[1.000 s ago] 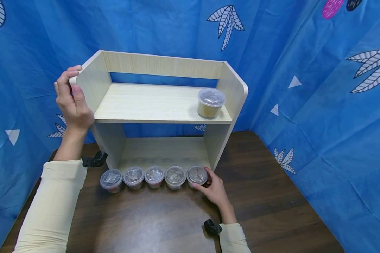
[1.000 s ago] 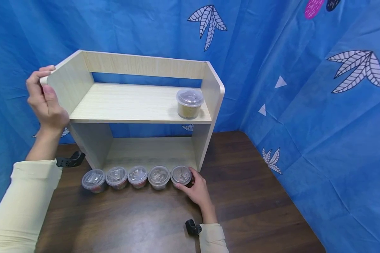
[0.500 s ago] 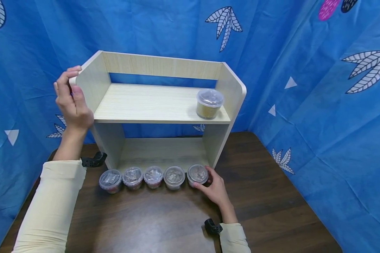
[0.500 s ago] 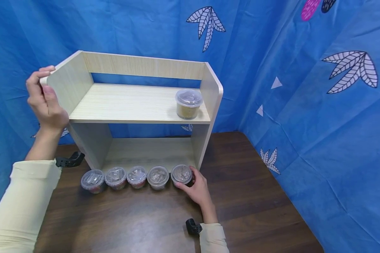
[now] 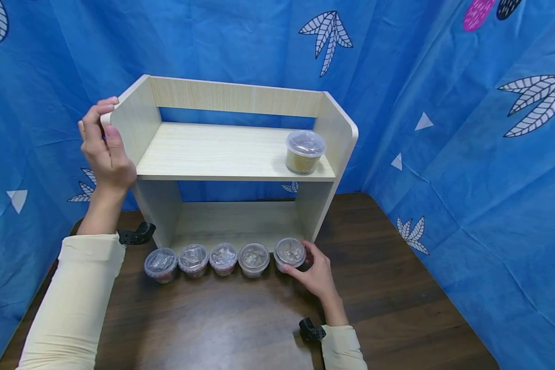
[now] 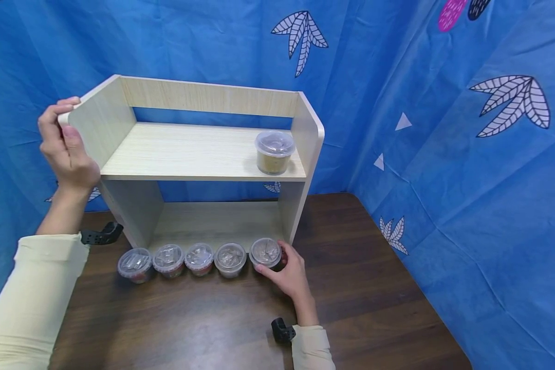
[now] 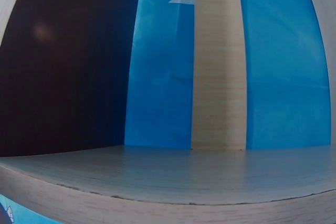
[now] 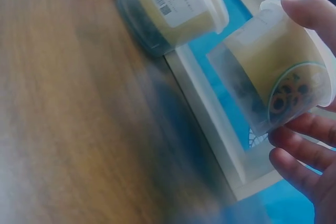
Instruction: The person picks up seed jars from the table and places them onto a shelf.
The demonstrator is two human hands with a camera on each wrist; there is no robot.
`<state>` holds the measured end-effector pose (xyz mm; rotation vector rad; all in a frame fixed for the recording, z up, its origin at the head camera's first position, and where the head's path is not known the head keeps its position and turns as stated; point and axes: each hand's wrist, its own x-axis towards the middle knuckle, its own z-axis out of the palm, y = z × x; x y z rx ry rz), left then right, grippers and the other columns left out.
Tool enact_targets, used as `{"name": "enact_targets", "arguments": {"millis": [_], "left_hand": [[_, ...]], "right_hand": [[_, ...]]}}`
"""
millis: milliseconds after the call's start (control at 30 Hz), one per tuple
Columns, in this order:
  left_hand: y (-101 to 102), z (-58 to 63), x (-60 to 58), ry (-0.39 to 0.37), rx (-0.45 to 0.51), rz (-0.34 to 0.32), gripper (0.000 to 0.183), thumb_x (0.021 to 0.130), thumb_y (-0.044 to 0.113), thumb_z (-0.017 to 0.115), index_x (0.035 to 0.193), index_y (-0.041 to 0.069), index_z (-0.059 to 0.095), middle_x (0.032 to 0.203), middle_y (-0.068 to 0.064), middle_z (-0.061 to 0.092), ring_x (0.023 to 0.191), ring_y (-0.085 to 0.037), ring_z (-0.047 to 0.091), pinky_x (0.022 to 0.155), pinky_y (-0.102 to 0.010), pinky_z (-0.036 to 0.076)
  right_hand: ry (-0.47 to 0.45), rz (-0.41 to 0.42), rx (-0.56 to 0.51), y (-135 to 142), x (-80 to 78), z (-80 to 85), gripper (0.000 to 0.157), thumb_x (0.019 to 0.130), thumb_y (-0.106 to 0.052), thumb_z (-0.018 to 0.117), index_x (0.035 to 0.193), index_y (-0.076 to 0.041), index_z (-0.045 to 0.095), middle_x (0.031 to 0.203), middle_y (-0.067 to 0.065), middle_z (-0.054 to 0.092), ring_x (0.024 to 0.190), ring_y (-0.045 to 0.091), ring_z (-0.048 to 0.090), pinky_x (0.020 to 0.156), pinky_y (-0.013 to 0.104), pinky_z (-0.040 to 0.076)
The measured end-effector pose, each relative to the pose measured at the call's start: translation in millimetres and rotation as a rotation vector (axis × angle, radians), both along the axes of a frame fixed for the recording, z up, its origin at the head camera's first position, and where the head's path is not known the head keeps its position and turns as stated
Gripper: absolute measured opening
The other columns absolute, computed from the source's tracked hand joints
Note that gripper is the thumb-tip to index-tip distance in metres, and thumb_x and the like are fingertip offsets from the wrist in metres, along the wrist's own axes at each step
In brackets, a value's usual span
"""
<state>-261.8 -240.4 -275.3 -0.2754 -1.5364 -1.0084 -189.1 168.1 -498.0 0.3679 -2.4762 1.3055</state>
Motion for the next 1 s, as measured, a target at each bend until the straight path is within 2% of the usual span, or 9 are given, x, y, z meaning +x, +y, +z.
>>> {"name": "enact_targets", "arguments": {"millis": [233, 467, 700, 800, 933, 1000], "left_hand": [[0, 0.1, 1.0, -0.002, -0.001, 0.001, 0.036, 0.091, 0.016, 0.038, 0.12, 0.003, 0.057, 0.131, 0.0, 0.061, 0.119, -0.014, 0.049, 0.096, -0.022, 0.042], [0, 0.2, 1.9, -0.005, -0.003, 0.01, 0.036, 0.092, 0.016, 0.038, 0.12, 0.004, 0.057, 0.131, 0.001, 0.061, 0.118, -0.014, 0.049, 0.097, -0.023, 0.043], [1, 0.4, 1.3, -0.006, -0.001, 0.003, 0.036, 0.091, 0.015, 0.038, 0.12, 0.004, 0.056, 0.131, 0.0, 0.061, 0.119, -0.014, 0.049, 0.098, -0.024, 0.043], [1, 0.7, 0.9, -0.005, 0.004, -0.003, 0.036, 0.091, 0.014, 0.038, 0.12, 0.004, 0.056, 0.131, 0.0, 0.061, 0.119, -0.014, 0.049, 0.099, -0.025, 0.043], [2, 1.4, 0.9, 0.001, 0.011, -0.01, 0.035, 0.091, 0.013, 0.038, 0.119, 0.003, 0.056, 0.13, -0.002, 0.061, 0.119, -0.014, 0.05, 0.1, -0.027, 0.044], [2, 1.8, 0.9, 0.003, 0.013, -0.011, 0.035, 0.091, 0.014, 0.038, 0.119, 0.003, 0.056, 0.13, -0.002, 0.061, 0.12, -0.015, 0.05, 0.101, -0.028, 0.044]], "right_hand": [[0.031, 0.0, -0.007, -1, 1.8, 10.6, 0.072, 0.067, -0.03, 0.089, 0.127, -0.003, 0.059, 0.108, 0.008, 0.068, 0.089, 0.019, 0.062, 0.074, 0.035, 0.054], [0.055, 0.02, -0.023, -2, -0.1, 20.3, 0.069, 0.067, -0.028, 0.089, 0.125, -0.005, 0.059, 0.105, 0.007, 0.067, 0.089, 0.02, 0.062, 0.074, 0.041, 0.054], [0.092, 0.025, -0.02, -4, -1.2, 29.5, 0.067, 0.069, -0.029, 0.088, 0.124, -0.005, 0.059, 0.103, 0.005, 0.067, 0.088, 0.017, 0.06, 0.072, 0.03, 0.052], [0.123, 0.03, -0.022, -4, -2.3, 33.1, 0.066, 0.068, -0.029, 0.087, 0.123, -0.005, 0.06, 0.101, 0.005, 0.066, 0.086, 0.016, 0.059, 0.07, 0.033, 0.052], [0.157, 0.037, -0.032, -5, -3.9, 39.0, 0.066, 0.068, -0.029, 0.086, 0.122, -0.004, 0.06, 0.099, 0.007, 0.066, 0.084, 0.018, 0.059, 0.068, 0.043, 0.053], [0.165, 0.042, -0.038, -6, -4.3, 43.3, 0.066, 0.068, -0.029, 0.086, 0.122, -0.003, 0.059, 0.099, 0.007, 0.066, 0.085, 0.019, 0.059, 0.067, 0.044, 0.053]]}}
